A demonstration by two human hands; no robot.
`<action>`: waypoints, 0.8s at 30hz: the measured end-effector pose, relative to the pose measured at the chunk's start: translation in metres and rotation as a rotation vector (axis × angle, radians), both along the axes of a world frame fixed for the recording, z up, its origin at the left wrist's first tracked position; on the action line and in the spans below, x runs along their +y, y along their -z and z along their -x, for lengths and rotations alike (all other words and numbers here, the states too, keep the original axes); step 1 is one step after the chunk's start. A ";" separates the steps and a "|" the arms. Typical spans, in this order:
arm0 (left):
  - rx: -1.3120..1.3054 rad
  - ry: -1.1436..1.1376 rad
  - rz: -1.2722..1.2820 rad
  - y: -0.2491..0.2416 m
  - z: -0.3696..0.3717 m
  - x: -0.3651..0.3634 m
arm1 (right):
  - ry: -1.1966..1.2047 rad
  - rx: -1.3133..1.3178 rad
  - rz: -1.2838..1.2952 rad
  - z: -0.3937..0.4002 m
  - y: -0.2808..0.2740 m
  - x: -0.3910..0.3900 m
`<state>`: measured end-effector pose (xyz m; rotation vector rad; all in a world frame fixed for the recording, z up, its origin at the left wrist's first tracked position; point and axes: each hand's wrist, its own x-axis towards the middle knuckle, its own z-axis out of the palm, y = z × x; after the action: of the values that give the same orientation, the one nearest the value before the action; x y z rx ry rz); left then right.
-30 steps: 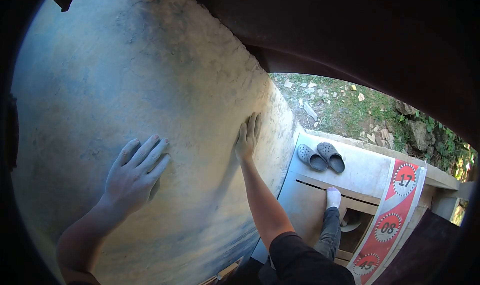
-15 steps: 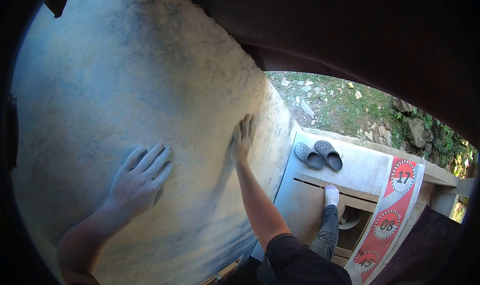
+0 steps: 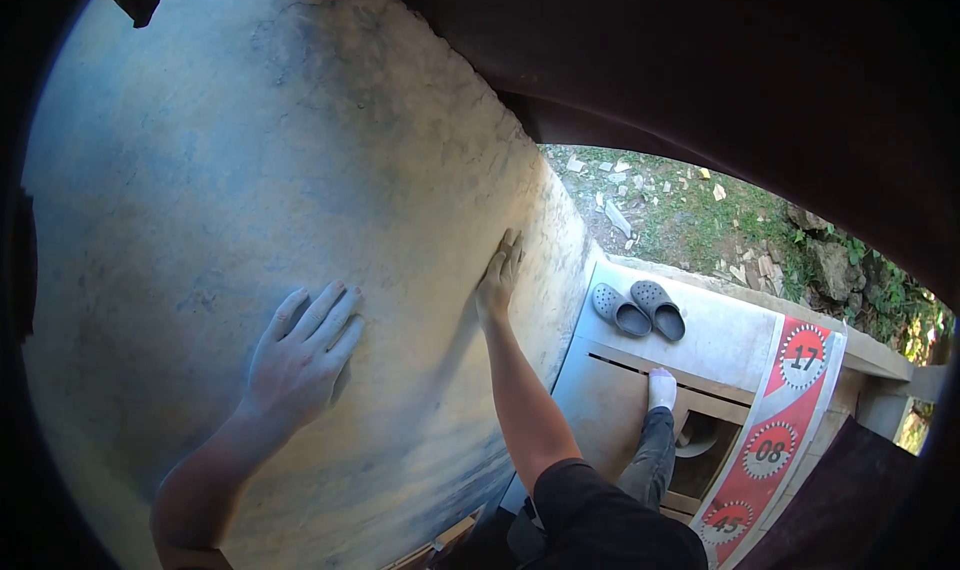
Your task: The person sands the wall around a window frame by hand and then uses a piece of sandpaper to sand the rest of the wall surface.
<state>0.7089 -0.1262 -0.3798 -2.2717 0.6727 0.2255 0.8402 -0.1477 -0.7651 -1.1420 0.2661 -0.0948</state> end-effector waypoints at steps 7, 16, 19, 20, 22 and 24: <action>-0.157 -0.065 0.039 0.017 0.011 0.002 | -0.193 -0.417 0.319 0.091 -0.075 0.002; -0.304 -0.120 0.170 0.037 0.015 0.003 | 0.074 -0.117 0.074 0.020 -0.080 -0.006; -0.297 -0.123 0.175 0.039 0.012 0.002 | -0.098 -0.456 0.308 0.083 -0.080 0.007; -0.288 -0.121 0.168 0.040 0.013 0.003 | -0.068 -0.417 0.259 0.073 -0.055 0.004; -0.295 -0.095 0.158 0.040 0.010 0.005 | -0.036 -0.304 0.161 0.034 -0.024 -0.006; -0.297 -0.122 0.182 0.040 0.010 0.000 | -0.043 -0.220 0.124 0.003 -0.029 -0.013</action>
<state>0.6990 -0.1264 -0.4199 -2.4557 0.4143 -0.1197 0.8371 -0.1609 -0.7362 -1.2485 0.0409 -0.1998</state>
